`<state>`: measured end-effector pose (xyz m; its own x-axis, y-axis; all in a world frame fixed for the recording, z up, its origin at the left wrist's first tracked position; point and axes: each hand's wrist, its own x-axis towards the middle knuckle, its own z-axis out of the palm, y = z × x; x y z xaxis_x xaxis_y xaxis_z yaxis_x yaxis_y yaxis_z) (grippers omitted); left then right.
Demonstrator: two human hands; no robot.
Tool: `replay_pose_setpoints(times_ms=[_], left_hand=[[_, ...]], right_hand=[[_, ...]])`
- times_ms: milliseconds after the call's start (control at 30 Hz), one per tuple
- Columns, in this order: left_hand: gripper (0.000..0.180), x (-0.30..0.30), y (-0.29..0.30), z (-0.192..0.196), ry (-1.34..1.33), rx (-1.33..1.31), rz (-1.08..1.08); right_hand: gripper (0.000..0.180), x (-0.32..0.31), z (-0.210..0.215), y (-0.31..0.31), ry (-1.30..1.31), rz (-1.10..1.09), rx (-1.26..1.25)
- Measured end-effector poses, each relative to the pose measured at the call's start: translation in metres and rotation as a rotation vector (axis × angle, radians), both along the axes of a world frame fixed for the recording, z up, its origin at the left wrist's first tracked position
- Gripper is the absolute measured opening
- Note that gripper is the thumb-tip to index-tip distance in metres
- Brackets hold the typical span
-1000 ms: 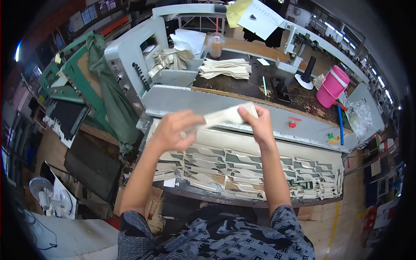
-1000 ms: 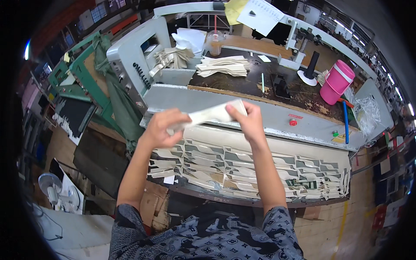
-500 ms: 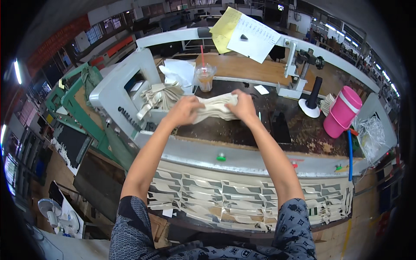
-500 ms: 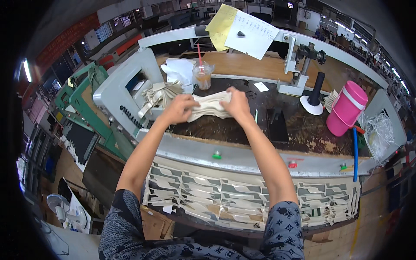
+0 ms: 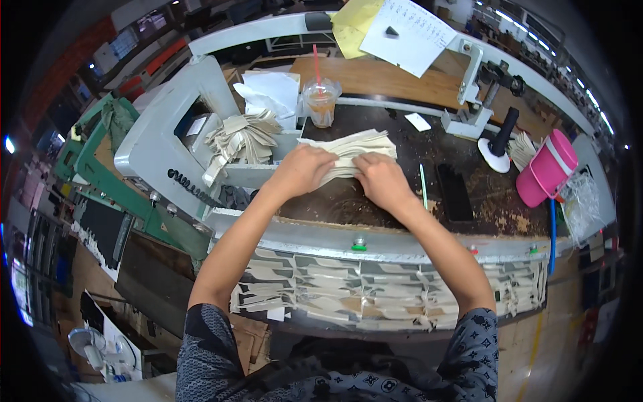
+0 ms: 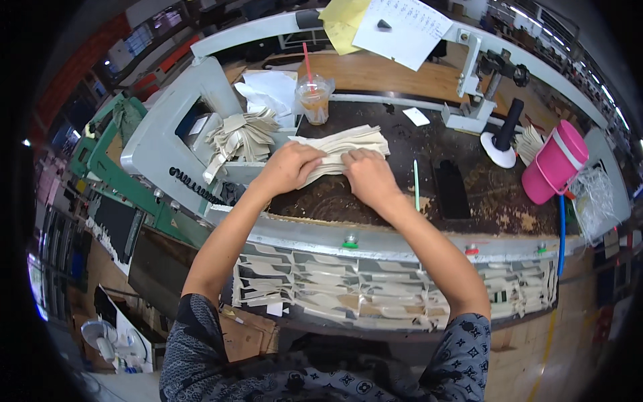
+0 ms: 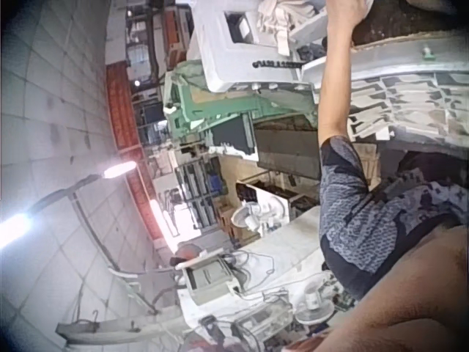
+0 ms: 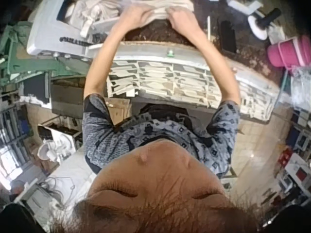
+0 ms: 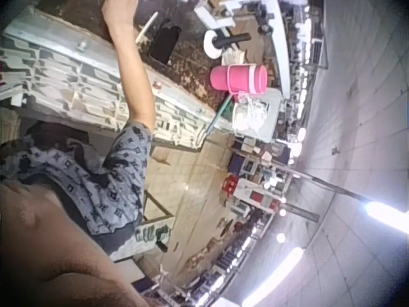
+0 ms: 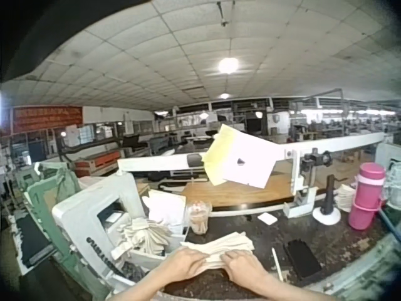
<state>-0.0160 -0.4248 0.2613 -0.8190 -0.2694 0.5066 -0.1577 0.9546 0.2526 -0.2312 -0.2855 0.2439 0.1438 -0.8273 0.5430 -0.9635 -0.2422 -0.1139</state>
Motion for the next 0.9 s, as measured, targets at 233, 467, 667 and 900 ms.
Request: replay_pose_setpoints(times_ms=[233,467,667,900], left_hand=[[0.022,0.023,0.047,0.02,0.366,-0.089,-0.067],[0.015,0.155,0.225,-0.196,-0.027,0.722,-0.142],[0.032,0.223,0.284,-0.268,-0.193,0.871,0.082],[0.021,0.22,0.311,-0.273,0.024,0.816,0.239]], right_hand=[[0.059,0.058,0.024,0.062,-0.025,-0.125,-0.073],[0.032,0.184,-0.154,0.283,-0.393,-0.564,0.056],[0.057,0.209,-0.214,0.377,-0.298,-0.855,0.504],[0.058,0.199,-0.216,0.375,-0.386,-0.745,0.648]])
